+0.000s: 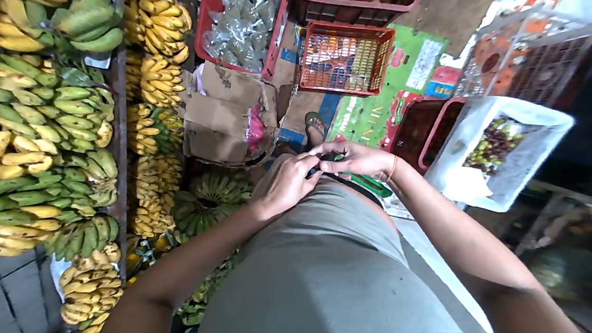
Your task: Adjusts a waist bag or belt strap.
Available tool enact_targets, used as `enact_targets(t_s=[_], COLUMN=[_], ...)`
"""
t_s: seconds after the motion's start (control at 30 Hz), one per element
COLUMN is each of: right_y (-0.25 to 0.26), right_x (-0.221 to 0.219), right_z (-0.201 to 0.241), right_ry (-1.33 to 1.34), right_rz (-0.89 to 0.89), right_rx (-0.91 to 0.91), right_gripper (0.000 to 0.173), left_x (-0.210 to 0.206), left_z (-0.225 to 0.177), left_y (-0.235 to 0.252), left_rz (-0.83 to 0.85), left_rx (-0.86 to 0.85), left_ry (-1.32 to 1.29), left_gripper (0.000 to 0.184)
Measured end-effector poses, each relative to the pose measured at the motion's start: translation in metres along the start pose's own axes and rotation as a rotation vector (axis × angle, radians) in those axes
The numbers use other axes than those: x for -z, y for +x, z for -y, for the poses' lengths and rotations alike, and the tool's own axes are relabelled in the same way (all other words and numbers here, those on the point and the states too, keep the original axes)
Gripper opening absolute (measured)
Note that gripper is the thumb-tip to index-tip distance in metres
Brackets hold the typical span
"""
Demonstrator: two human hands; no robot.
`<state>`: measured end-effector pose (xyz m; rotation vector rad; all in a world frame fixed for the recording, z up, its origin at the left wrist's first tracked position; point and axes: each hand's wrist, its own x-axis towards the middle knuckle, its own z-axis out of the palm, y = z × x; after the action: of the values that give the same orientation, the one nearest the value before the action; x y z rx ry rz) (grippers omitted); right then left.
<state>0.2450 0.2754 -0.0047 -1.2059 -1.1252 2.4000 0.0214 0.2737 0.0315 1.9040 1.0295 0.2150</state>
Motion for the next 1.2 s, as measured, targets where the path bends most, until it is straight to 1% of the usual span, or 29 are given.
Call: enact_targets(t_s=[0.07,0.2,0.3,0.37,0.47,0.53,0.6,0.67,0.7,0.73,0.77,0.87,0.93,1.03,1.07,1.1,1.13,1.2], right_y=[0.002,0.007,0.010,0.009,0.003,0.002,0.005,0.010,0.012,0.012,0.013,0.016,0.019,0.022,0.022,0.023,0.024,0.024], right_x=[0.002,-0.001,-0.001,0.000,0.001,-0.001,-0.004,-0.002,0.004,0.011,0.015,0.018,0.020,0.028,0.029,0.030,0.029,0.027], right_z=[-0.005,-0.008,-0.011,-0.013,-0.013,-0.014,-0.016,-0.024,-0.024,-0.022,-0.020,-0.007,0.004,0.014,0.015,0.016,0.014,0.010], right_ry=[0.052,0.108,0.120,0.108,0.073,0.069,0.067,0.006,-0.025,-0.042,-0.058,-0.137,-0.207,-0.265,-0.273,-0.279,-0.277,-0.252], right_rz=[0.014,-0.043,-0.042,-0.029,-0.031,-0.035,-0.017,0.033,0.050,0.057,0.066,0.109,0.152,0.204,0.210,0.211,0.201,0.151], right_rx=[-0.006,-0.022,0.076,0.132,0.154,0.153,0.153,0.171,0.168,0.151,0.121,0.033,-0.008,-0.022,-0.020,-0.016,-0.007,0.017], right_gripper=[0.030,0.028,0.023,0.025,0.029,0.029,0.028,0.029,0.031,0.031,0.033,0.040,0.043,0.041,0.039,0.038,0.035,0.031], left_x=[0.002,0.004,0.011,0.016,0.019,0.019,0.022,0.022,0.022,0.024,0.027,0.033,0.028,0.021,0.020,0.018,0.016,0.012], left_z=[-0.001,-0.003,-0.004,-0.003,-0.002,0.001,0.008,0.020,0.024,0.023,0.021,0.016,0.020,0.017,0.014,0.012,0.012,0.008], left_y=[0.000,-0.001,0.001,0.001,-0.002,0.000,0.005,0.010,0.016,0.023,0.028,0.037,0.037,0.035,0.032,0.026,0.021,0.011], left_rz=[0.000,-0.019,-0.045,-0.048,-0.026,0.083,0.224,0.304,0.327,0.354,0.388,0.484,0.464,0.322,0.270,0.227,0.181,0.051], left_rx=[0.013,0.006,0.034,0.055,0.045,0.077,0.149,0.185,0.193,0.224,0.294,0.618,0.745,0.845,0.822,0.743,0.626,0.421], left_ry=[-0.018,-0.017,-0.046,-0.097,-0.167,-0.256,-0.362,-0.483,-0.519,-0.538,-0.551,-0.646,-0.735,-0.865,-0.881,-0.840,-0.743,-0.466], left_gripper=[0.010,0.009,0.010,0.009,0.011,0.014,0.023,0.030,0.030,0.028,0.026,0.018,0.018,0.016,0.015,0.013,0.013,0.018])
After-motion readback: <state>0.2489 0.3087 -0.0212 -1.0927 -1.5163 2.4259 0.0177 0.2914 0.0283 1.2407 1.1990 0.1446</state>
